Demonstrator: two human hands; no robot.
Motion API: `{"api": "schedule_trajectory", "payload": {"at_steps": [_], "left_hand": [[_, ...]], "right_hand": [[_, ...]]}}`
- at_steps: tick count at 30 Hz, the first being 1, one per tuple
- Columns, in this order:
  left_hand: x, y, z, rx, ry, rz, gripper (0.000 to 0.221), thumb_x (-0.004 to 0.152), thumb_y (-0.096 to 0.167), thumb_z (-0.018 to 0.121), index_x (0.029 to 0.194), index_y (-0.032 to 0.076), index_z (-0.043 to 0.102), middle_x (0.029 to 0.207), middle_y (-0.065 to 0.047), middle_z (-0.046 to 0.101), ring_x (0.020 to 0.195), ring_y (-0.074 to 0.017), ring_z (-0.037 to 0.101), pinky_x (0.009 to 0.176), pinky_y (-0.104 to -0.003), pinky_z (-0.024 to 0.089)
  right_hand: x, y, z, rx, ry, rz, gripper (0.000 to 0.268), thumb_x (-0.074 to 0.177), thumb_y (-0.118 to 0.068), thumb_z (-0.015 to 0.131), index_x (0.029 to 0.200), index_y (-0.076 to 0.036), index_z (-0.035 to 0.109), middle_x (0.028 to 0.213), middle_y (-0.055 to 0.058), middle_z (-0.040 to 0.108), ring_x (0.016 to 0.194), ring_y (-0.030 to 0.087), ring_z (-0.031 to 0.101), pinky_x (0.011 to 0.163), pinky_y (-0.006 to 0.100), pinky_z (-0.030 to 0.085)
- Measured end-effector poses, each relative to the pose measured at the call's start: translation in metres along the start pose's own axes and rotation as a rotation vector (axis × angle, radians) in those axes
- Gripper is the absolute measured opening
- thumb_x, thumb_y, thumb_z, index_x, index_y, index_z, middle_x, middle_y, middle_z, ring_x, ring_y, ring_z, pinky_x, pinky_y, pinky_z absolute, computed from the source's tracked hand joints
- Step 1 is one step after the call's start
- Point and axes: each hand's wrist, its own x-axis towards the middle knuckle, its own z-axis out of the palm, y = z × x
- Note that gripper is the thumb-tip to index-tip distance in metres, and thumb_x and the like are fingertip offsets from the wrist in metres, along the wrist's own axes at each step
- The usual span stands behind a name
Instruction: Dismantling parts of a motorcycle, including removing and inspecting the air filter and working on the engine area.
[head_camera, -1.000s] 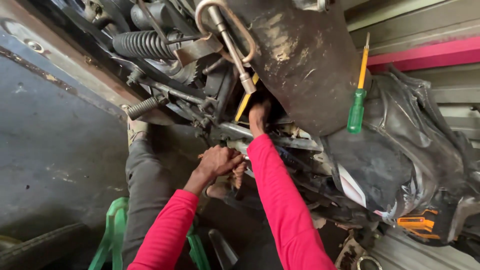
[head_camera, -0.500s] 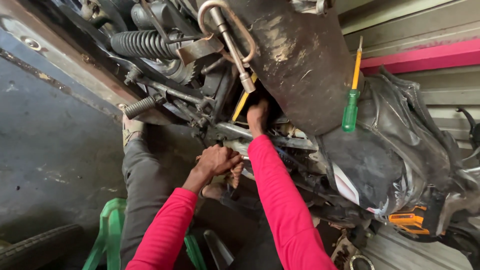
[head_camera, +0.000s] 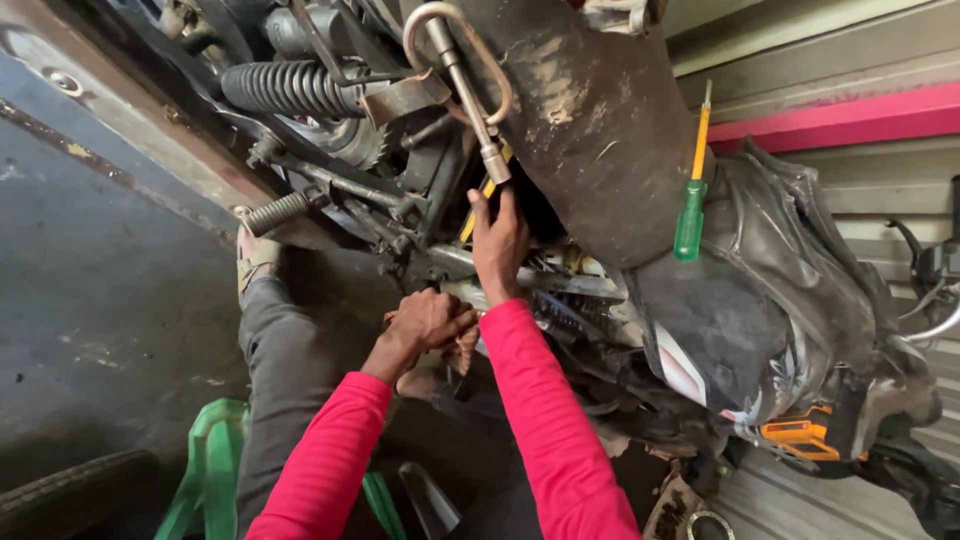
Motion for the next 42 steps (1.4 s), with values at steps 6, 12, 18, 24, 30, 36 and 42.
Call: {"api": "schedule_trajectory", "payload": {"at_steps": [6,12,18,24,30,36,42], "left_hand": [[0.006,-0.009,0.011,0.019,0.068,0.065,0.054,0.09,0.061,0.057,0.09,0.013,0.08,0.087,-0.023,0.074,0.089,-0.0435,0.07,0.08,-0.055,0.055],[-0.005,-0.026,0.024,0.057,0.128,0.051,0.06,0.09,0.067,0.058,0.094,0.01,0.078,0.088,-0.026,0.072,0.086,-0.0452,0.071,0.078,-0.054,0.055],[-0.034,-0.001,-0.006,-0.041,0.263,0.056,0.056,0.09,0.061,0.059,0.09,0.01,0.079,0.083,-0.025,0.072,0.084,-0.0457,0.07,0.077,-0.055,0.055],[-0.057,0.039,0.006,-0.263,0.407,-0.037,0.057,0.093,0.058,0.059,0.086,0.005,0.077,0.08,-0.023,0.073,0.082,-0.044,0.072,0.074,-0.052,0.054],[-0.093,0.071,0.087,-0.25,0.439,-0.06,0.058,0.092,0.06,0.058,0.099,0.007,0.078,0.085,-0.023,0.074,0.081,-0.0407,0.075,0.076,-0.05,0.056],[-0.132,0.096,0.141,-0.142,0.421,-0.117,0.06,0.095,0.063,0.053,0.108,0.01,0.076,0.096,-0.022,0.075,0.093,-0.0423,0.07,0.081,-0.054,0.052],[-0.15,0.078,0.174,0.094,0.402,-0.052,0.061,0.098,0.064,0.049,0.103,0.009,0.075,0.094,-0.021,0.075,0.094,-0.0424,0.069,0.08,-0.054,0.052]], "right_hand": [[0.01,0.016,0.007,-0.153,-0.086,0.045,0.044,0.1,-0.051,0.061,0.115,-0.01,0.068,0.097,0.021,0.072,0.089,0.048,0.065,0.074,0.057,0.049],[0.012,0.004,0.003,-0.235,-0.15,0.177,0.047,0.098,-0.056,0.058,0.108,-0.011,0.068,0.096,0.021,0.072,0.09,0.05,0.064,0.075,0.062,0.046],[0.002,-0.028,-0.054,-0.216,-0.296,0.283,0.054,0.095,-0.055,0.064,0.131,-0.014,0.061,0.11,0.025,0.07,0.101,0.048,0.064,0.085,0.058,0.05],[-0.147,0.004,-0.104,0.711,-0.361,0.243,0.054,0.106,-0.041,0.059,0.147,-0.006,0.055,0.148,0.007,0.061,0.137,0.025,0.058,0.111,0.035,0.046],[-0.289,0.061,-0.091,1.403,-0.212,0.853,0.032,0.105,-0.045,0.055,0.124,-0.02,0.062,0.107,-0.005,0.06,0.103,0.013,0.058,0.089,0.038,0.048],[-0.346,0.064,-0.097,1.657,0.015,0.75,0.023,0.112,-0.042,0.057,0.116,-0.02,0.06,0.104,-0.007,0.055,0.101,0.009,0.054,0.092,0.033,0.044],[-0.377,0.052,-0.098,1.843,0.147,0.814,0.028,0.109,-0.037,0.05,0.125,-0.016,0.059,0.124,-0.003,0.062,0.121,0.014,0.056,0.104,0.037,0.045]]}}
